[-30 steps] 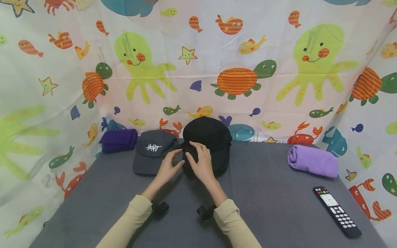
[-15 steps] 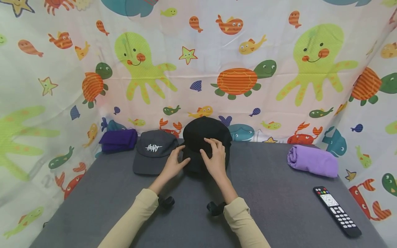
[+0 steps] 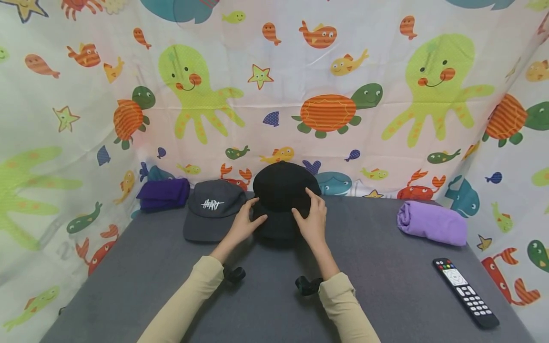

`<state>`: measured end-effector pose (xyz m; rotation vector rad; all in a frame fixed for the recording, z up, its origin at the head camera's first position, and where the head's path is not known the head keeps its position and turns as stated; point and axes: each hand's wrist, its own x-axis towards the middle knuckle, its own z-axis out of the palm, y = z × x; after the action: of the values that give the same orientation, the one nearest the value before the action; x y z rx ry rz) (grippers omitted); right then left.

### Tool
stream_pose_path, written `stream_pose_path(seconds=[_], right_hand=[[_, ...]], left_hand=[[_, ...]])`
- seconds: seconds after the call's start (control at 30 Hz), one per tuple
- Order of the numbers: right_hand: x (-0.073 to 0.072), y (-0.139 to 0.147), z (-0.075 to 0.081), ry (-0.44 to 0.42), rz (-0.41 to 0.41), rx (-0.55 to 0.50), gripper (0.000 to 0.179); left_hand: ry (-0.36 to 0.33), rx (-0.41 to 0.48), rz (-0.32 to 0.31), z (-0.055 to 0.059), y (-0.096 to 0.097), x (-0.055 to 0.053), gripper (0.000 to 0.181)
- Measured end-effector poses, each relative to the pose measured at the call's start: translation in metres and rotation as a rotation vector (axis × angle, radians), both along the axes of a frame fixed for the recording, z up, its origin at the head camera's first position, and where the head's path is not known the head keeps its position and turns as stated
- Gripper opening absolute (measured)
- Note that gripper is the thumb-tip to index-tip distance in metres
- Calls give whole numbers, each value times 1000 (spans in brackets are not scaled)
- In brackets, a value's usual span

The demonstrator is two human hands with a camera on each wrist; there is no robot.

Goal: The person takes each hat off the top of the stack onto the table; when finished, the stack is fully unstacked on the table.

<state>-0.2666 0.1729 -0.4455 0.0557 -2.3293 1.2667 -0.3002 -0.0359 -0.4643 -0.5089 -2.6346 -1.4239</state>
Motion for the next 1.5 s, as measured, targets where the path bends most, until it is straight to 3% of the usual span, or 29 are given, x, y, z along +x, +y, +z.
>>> stream_pose_path(seconds=[0.2,0.5,0.77,1.3,1.5], right_hand=[[0,8,-3,-89,-3,0,72],[-2,14,-10,-84,2,0,72],[-3,15,-12,-100,-4,14,68],[4,13,-5,-130,25,8,71],[7,20,-1,-192,63,5,76]], left_hand=[[-16,7,3,-2,3,-2,65],[-39,13,3,-3,5,-6,69],[-127,39,15,-7,3,-12,73],[-48,92,38,-5,0,-3,66],[-35,117,56,-2,-1,3,65]])
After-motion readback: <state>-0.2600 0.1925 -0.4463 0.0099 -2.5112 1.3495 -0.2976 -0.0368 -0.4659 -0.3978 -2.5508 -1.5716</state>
